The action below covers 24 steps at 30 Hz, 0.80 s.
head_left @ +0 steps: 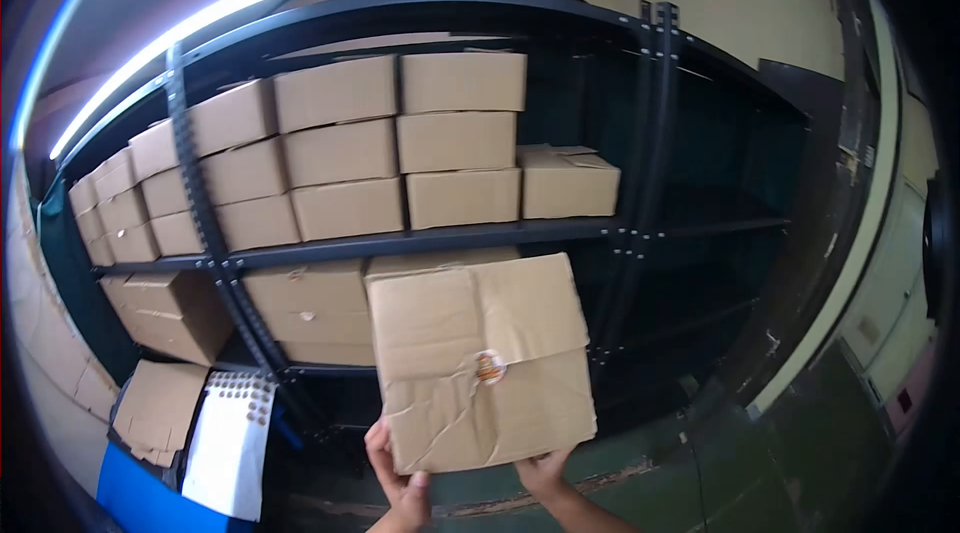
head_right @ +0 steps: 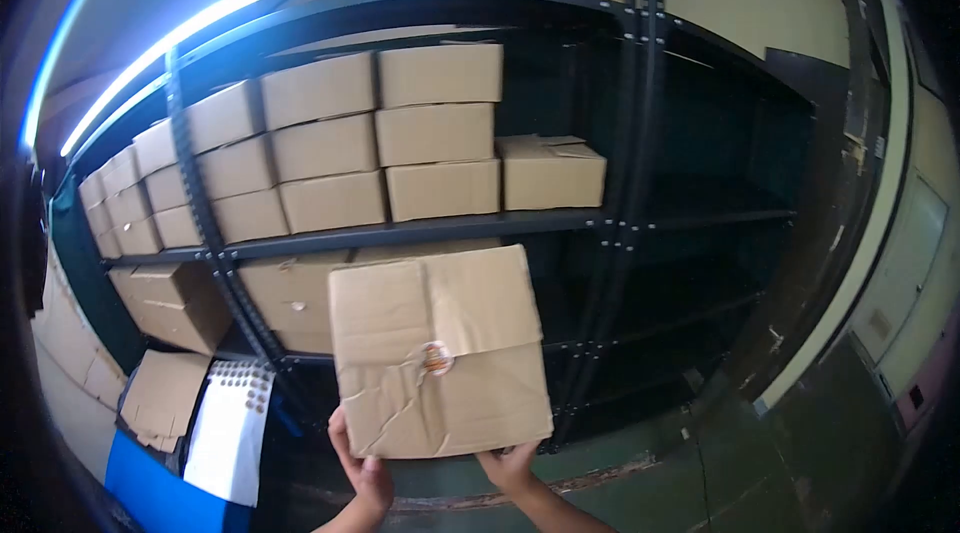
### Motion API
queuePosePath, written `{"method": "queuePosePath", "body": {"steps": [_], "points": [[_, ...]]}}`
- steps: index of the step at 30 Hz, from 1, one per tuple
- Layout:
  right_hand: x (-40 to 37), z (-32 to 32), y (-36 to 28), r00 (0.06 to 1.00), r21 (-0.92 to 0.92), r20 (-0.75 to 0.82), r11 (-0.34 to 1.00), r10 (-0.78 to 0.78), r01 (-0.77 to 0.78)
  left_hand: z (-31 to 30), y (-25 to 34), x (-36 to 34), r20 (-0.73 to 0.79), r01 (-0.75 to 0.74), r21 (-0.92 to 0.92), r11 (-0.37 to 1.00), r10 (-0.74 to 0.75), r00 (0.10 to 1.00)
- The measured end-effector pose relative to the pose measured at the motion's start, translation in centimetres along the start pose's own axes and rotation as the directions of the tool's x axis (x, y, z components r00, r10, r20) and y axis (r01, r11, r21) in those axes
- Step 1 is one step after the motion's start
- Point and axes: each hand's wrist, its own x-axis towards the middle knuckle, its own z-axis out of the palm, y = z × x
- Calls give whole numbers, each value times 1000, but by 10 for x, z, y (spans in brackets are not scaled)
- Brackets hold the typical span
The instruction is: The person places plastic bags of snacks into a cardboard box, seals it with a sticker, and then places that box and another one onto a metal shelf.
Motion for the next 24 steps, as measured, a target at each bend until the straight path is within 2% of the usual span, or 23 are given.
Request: {"method": "queuePosePath", "body": {"steps": [2,4,6,8,10,12,14,17,20,24], "points": [[27,-24,0,996,-13,-81,999,-45,44,34,-9,23,218,-121,12,993,116,969],[66,-49,-4,965,-215,-173,964,-196,157,64,-21,48,336,-207,-15,978,200,920],[106,-67,-11,953,-245,-230,960,-196,138,91,-28,83,432,-260,25,965,224,874],[160,-77,-28,940,-162,-244,966,-239,204,124,-19,122,496,-336,44,941,271,825],[216,-81,-45,920,-180,-214,939,-329,294,153,-20,165,504,-442,39,896,364,783],[271,-81,-64,921,-177,-156,927,-358,330,177,-35,210,496,-368,-25,929,331,803],[319,-82,-61,896,-278,-153,888,-416,365,200,-45,255,483,-300,-94,949,307,820],[378,-84,-52,877,-321,-65,842,-477,434,220,-46,304,480,-299,-121,947,319,817],[407,-94,-34,903,-307,-74,871,-424,384,233,-59,324,482,-294,-150,944,329,812],[420,-101,-9,887,-409,-61,822,-459,397,244,-91,333,466,-295,-102,950,308,829]]}}
